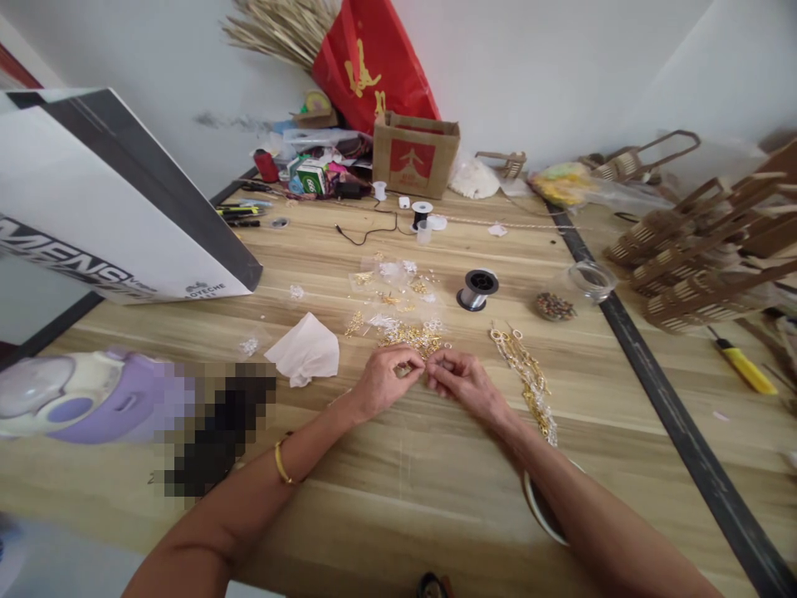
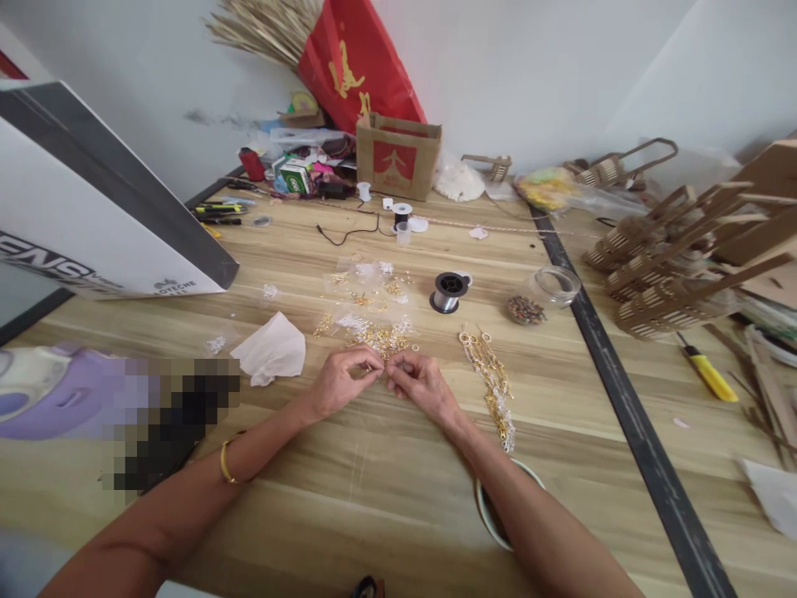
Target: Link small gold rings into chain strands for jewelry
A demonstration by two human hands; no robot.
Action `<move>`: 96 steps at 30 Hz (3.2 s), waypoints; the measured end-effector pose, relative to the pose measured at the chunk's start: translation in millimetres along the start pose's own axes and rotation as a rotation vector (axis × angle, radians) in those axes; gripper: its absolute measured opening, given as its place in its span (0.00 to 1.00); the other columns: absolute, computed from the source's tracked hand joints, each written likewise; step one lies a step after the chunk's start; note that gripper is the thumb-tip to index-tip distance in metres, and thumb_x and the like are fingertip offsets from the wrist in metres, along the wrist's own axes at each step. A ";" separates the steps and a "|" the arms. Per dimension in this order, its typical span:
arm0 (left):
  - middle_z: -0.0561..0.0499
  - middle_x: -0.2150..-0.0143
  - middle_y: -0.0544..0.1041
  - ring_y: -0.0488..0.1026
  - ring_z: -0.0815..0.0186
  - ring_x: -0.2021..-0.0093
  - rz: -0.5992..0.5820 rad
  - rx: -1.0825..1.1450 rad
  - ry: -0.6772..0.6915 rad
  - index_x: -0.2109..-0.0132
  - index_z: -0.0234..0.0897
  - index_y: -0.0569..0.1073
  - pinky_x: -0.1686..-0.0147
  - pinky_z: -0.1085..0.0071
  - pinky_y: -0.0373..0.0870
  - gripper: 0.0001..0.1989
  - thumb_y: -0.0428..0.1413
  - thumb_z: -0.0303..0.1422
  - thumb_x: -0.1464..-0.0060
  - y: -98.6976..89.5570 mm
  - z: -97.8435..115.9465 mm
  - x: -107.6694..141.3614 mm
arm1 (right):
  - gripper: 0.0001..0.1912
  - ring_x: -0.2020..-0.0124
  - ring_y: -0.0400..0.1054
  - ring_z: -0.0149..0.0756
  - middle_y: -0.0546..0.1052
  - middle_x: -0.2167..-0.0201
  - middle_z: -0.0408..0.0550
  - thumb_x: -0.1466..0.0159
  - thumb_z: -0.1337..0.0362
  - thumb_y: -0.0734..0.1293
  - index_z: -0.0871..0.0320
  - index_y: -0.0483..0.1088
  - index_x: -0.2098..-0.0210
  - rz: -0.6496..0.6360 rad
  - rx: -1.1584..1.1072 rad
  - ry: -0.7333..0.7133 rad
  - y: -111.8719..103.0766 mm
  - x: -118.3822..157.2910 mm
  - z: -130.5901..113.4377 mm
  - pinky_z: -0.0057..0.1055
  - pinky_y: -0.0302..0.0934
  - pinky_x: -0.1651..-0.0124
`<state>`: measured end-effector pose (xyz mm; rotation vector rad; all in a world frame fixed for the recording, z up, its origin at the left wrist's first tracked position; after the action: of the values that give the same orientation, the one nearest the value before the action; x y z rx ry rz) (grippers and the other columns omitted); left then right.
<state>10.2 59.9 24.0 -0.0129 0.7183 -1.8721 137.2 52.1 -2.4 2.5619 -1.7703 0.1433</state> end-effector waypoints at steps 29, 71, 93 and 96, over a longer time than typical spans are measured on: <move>0.49 0.61 0.76 0.72 0.68 0.62 -0.091 -0.519 0.592 0.62 0.34 0.73 0.61 0.72 0.68 0.09 0.48 0.22 0.42 5.3 23.0 14.5 | 0.15 0.83 0.58 0.23 0.67 0.83 0.38 0.46 0.54 0.69 0.60 0.68 0.72 -0.155 -0.121 0.167 -0.6 -1.4 11.1 0.22 0.52 0.80; 0.47 0.70 0.76 0.72 0.67 0.68 0.015 0.168 0.045 0.70 0.31 0.73 0.67 0.72 0.70 0.04 0.57 0.27 0.49 -0.7 7.4 -2.5 | 0.14 0.83 0.54 0.22 0.65 0.81 0.38 0.44 0.55 0.69 0.59 0.66 0.71 -0.150 -0.306 0.139 -0.2 0.0 5.0 0.23 0.48 0.80; 0.48 0.62 0.77 0.73 0.66 0.63 0.042 -0.653 0.744 0.61 0.35 0.73 0.63 0.70 0.69 0.07 0.51 0.23 0.43 4.0 35.1 20.6 | 0.14 0.83 0.57 0.23 0.66 0.82 0.38 0.45 0.55 0.70 0.60 0.67 0.71 -0.146 -0.253 0.188 0.1 1.0 7.1 0.21 0.51 0.81; 0.48 0.63 0.77 0.72 0.65 0.63 0.042 -0.695 0.761 0.62 0.33 0.72 0.64 0.69 0.69 0.06 0.52 0.23 0.44 5.9 35.6 21.4 | 0.15 0.83 0.57 0.23 0.66 0.82 0.38 0.45 0.54 0.70 0.60 0.67 0.70 -0.145 -0.227 0.175 -0.3 0.6 7.5 0.21 0.51 0.81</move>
<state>18.1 23.7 43.5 0.2787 1.8458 -1.4746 138.2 51.1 -9.9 2.4229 -1.4451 0.1481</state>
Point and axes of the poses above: each hand's wrist, its own x-axis away from the middle knuckle, its own y-axis out of the palm, z = x × y, the point moved 6 cm from there along -x, towards the middle knuckle
